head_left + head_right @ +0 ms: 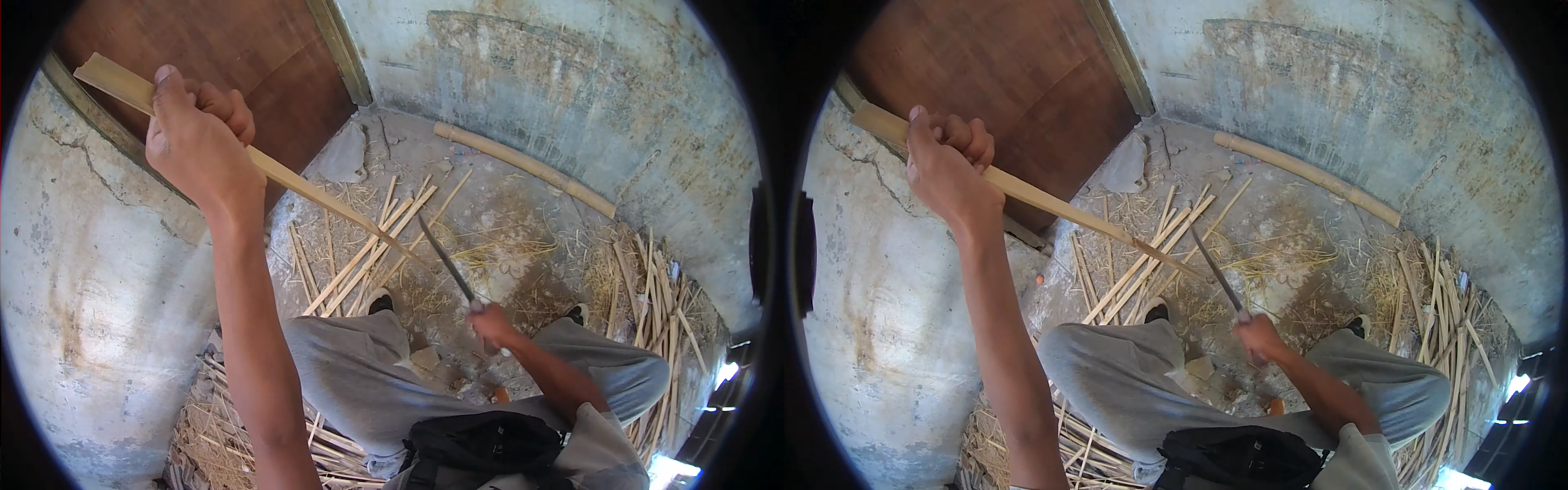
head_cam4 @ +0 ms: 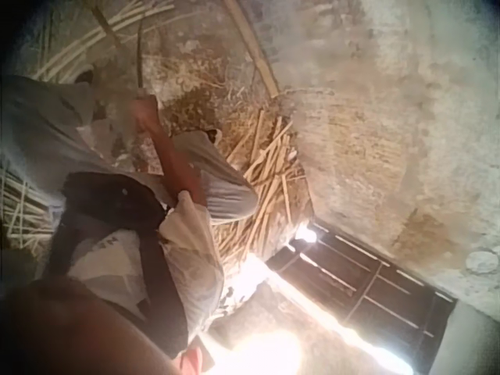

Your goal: The person processes bamboo by splitting bamboo sticks and shaving bamboo strips with a knife.

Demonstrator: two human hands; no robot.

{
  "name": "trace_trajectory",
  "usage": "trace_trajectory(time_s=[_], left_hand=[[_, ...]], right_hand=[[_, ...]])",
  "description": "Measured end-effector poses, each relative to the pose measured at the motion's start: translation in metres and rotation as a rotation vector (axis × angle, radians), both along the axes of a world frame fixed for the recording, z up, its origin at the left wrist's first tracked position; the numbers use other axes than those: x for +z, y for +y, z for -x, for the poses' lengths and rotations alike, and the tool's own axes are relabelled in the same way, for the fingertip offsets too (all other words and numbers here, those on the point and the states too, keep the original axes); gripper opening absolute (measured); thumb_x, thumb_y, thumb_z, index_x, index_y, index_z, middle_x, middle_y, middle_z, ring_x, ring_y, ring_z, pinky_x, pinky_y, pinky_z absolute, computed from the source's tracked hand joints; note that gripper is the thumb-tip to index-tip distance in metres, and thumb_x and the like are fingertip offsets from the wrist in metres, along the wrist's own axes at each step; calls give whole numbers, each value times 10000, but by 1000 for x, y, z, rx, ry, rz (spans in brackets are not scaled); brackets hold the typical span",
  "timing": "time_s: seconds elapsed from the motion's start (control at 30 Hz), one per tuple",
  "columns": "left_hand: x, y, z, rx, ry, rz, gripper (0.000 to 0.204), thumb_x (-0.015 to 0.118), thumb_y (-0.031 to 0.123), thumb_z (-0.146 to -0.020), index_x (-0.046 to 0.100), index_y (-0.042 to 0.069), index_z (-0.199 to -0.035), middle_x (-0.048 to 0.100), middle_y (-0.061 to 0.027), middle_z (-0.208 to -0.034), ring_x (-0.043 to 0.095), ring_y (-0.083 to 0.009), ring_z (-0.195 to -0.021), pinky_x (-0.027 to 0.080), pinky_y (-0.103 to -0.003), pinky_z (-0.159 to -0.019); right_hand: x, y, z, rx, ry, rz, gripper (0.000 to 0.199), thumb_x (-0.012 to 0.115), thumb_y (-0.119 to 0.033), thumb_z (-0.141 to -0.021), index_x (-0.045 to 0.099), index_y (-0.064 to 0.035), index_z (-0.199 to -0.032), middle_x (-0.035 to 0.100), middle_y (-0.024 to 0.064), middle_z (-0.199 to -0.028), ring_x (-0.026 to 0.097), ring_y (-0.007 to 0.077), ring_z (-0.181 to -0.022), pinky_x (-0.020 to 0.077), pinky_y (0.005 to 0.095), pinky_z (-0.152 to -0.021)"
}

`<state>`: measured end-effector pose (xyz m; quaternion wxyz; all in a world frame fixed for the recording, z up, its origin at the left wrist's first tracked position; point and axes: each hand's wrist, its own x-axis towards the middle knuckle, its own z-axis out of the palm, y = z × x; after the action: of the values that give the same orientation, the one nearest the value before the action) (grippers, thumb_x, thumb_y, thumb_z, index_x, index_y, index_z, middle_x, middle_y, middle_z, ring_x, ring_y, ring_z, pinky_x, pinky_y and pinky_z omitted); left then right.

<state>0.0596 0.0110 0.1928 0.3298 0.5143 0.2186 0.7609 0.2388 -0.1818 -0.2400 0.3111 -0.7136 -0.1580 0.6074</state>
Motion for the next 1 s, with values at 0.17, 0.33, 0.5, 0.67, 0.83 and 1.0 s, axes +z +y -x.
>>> trace_trajectory(time_s=[0.17,0.33,0.5,0.67,0.83,1.0], left_hand=[[1,1,8,33,0,9,396,469,228,-971,302,106,-634,242,23,-511,246,-76,-414,209,-247,-405],[3,-3,-11,4,0,21,371,427,202,-977,225,135,-674,207,17,-546,223,-87,-457,160,-258,-418],[-2,-4,11,-21,-3,9,396,451,203,-962,241,127,-635,210,21,-525,224,-84,-434,167,-261,-413],[1,-5,6,-65,-25,9,420,467,204,-951,252,120,-599,216,21,-509,234,-82,-415,177,-262,-409],[-4,2,20,-3,16,33,380,431,195,-961,224,132,-648,200,25,-539,203,-82,-453,148,-265,-418],[-1,-3,22,19,18,33,373,432,192,-963,234,133,-652,205,24,-545,206,-82,-456,151,-265,-419]], right_hand=[[54,29,24,-108,-604,-643,248,668,-181,-786,578,28,-688,585,135,-559,576,257,-507,452,395,-521],[-148,-55,12,286,-865,-293,374,676,-294,-724,612,74,-737,623,193,-627,653,307,-612,514,396,-618],[-99,-45,10,417,-558,-122,299,639,-242,-741,620,55,-765,624,227,-654,659,314,-594,540,396,-607],[-102,-29,-19,40,159,116,186,663,-155,-763,589,-9,-675,576,113,-584,567,208,-476,467,372,-452],[62,36,1,-113,133,-160,216,695,-143,-790,564,-29,-662,547,56,-566,502,132,-464,404,324,-432],[89,34,17,-146,-354,-721,288,692,-198,-803,568,36,-689,568,57,-572,566,191,-528,448,348,-511]])
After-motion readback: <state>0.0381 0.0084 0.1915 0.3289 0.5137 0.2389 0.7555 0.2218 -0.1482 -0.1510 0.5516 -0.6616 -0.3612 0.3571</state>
